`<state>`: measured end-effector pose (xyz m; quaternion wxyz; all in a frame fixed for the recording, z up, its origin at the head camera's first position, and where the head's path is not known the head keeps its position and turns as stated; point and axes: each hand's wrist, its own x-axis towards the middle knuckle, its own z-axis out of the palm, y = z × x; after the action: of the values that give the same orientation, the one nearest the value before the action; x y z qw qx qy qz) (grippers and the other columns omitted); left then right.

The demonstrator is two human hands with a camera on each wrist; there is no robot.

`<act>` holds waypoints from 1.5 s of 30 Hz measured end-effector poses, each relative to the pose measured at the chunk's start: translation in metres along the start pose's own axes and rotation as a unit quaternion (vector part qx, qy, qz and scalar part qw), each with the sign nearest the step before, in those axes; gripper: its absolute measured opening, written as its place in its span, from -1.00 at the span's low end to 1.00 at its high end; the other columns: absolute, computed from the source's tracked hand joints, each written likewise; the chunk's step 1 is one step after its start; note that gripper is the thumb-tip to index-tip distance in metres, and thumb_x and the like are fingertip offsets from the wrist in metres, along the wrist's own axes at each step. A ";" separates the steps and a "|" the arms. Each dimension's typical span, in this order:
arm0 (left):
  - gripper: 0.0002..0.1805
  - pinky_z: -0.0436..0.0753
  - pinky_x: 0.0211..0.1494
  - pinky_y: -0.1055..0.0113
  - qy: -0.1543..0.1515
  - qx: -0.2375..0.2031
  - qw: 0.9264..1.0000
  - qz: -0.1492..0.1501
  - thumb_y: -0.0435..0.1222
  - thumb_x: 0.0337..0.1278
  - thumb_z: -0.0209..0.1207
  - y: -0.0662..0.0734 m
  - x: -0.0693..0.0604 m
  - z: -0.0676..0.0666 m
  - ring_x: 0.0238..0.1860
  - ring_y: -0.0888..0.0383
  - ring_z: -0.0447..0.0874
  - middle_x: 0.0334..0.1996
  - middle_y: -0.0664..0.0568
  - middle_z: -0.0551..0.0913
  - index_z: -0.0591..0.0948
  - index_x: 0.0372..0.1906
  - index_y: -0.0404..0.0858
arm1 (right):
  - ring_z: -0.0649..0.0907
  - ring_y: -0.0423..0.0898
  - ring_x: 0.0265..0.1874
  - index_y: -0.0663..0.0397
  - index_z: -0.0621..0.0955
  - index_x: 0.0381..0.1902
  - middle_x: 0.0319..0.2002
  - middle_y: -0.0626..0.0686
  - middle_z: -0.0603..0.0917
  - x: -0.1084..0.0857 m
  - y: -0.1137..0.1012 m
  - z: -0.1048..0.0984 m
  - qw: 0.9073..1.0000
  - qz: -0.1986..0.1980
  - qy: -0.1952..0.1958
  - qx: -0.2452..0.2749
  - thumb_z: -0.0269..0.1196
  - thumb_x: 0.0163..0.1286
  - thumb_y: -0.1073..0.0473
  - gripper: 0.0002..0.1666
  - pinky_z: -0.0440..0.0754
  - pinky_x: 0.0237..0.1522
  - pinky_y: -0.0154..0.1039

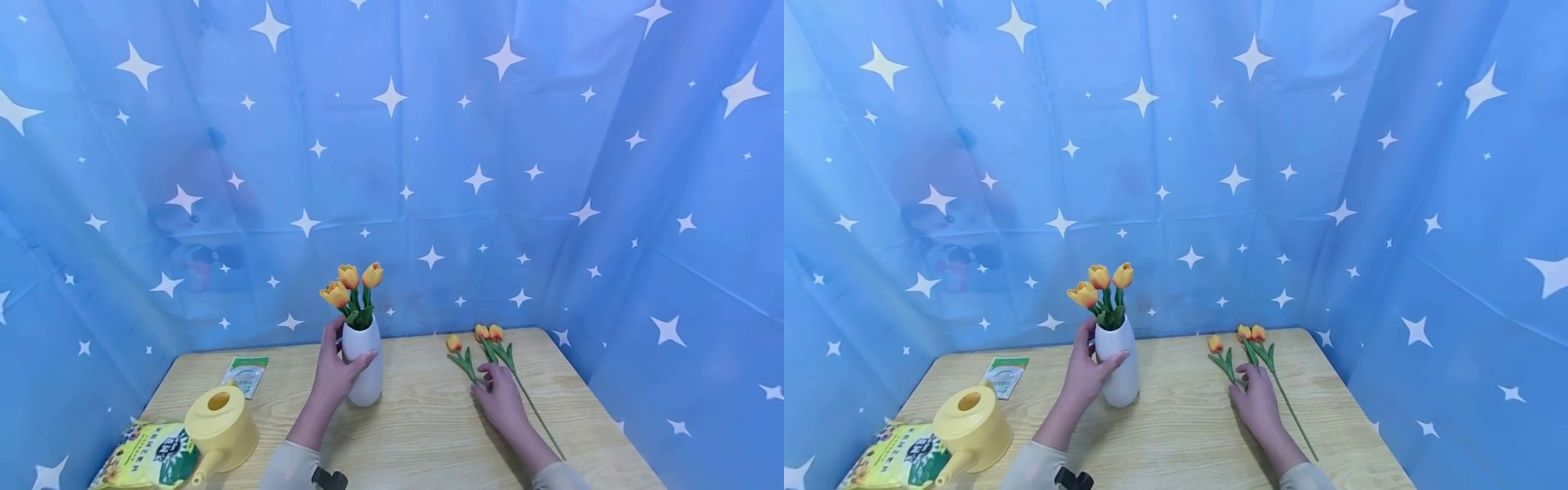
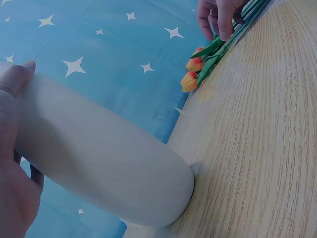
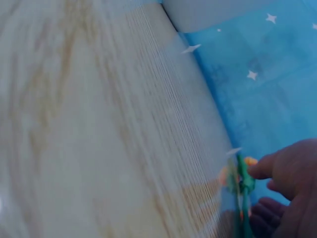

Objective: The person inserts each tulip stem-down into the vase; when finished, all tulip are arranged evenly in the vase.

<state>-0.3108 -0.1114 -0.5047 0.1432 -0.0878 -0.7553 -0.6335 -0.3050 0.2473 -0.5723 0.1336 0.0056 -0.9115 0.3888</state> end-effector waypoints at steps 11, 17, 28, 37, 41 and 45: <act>0.04 0.54 0.43 -0.44 -0.004 -0.008 1.000 -0.004 -0.04 0.27 0.60 -0.001 -0.001 0.002 0.55 -0.28 0.40 0.60 -0.03 0.33 0.22 0.69 0.02 | 0.60 -0.02 -0.21 0.34 0.66 0.31 -0.09 0.18 0.62 0.000 0.008 -0.001 1.000 -0.001 -0.019 -0.018 0.47 0.44 0.38 -0.49 0.59 -0.20 -0.13; 0.05 0.58 0.41 -0.41 -0.006 -0.016 1.000 -0.005 -0.04 0.24 0.62 -0.005 -0.001 0.002 0.54 -0.27 0.41 0.59 -0.01 0.34 0.23 0.68 0.03 | 0.60 0.00 -0.21 0.38 0.65 0.31 -0.15 0.15 0.63 0.001 0.009 -0.007 0.999 -0.006 -0.037 -0.036 0.48 0.37 0.44 -0.45 0.61 -0.15 -0.05; 0.05 0.55 0.42 -0.43 -0.004 -0.013 1.000 -0.004 -0.03 0.26 0.61 -0.002 0.000 0.001 0.55 -0.30 0.40 0.60 -0.04 0.33 0.22 0.69 0.00 | 0.64 -0.03 -0.24 0.38 0.69 0.20 -0.26 0.05 0.65 0.005 0.004 -0.010 0.997 -0.009 -0.063 -0.047 0.47 0.35 0.47 -0.54 0.65 -0.15 0.00; 0.05 0.54 0.43 -0.44 -0.003 -0.008 1.000 -0.001 -0.03 0.27 0.60 -0.003 0.000 0.000 0.55 -0.29 0.40 0.59 -0.06 0.34 0.22 0.69 -0.02 | 0.64 -0.08 -0.28 0.38 0.74 0.11 -0.31 -0.01 0.68 0.008 0.003 -0.009 0.996 -0.005 -0.076 -0.049 0.46 0.36 0.46 -0.64 0.66 -0.17 -0.04; 0.06 0.55 0.43 -0.44 -0.002 -0.009 1.000 -0.004 -0.03 0.25 0.61 0.000 0.000 0.000 0.55 -0.28 0.41 0.60 -0.05 0.34 0.22 0.69 0.00 | 0.65 -0.09 -0.29 0.39 0.76 0.08 -0.33 -0.01 0.71 0.009 0.002 -0.009 0.997 0.001 -0.071 -0.042 0.45 0.34 0.47 -0.66 0.67 -0.16 -0.05; 0.05 0.55 0.42 -0.43 -0.003 -0.009 1.000 -0.005 -0.03 0.26 0.61 0.000 0.001 -0.001 0.55 -0.28 0.41 0.60 -0.05 0.34 0.22 0.69 -0.01 | 0.65 -0.11 -0.33 0.40 0.77 0.05 -0.36 -0.02 0.72 0.009 0.000 -0.008 0.997 0.005 -0.066 -0.038 0.43 0.28 0.49 -0.65 0.68 -0.20 -0.09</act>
<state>-0.3113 -0.1122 -0.5041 0.1371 -0.0877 -0.7501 -0.6410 -0.3119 0.2537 -0.5648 0.0710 0.0213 -0.9325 0.3535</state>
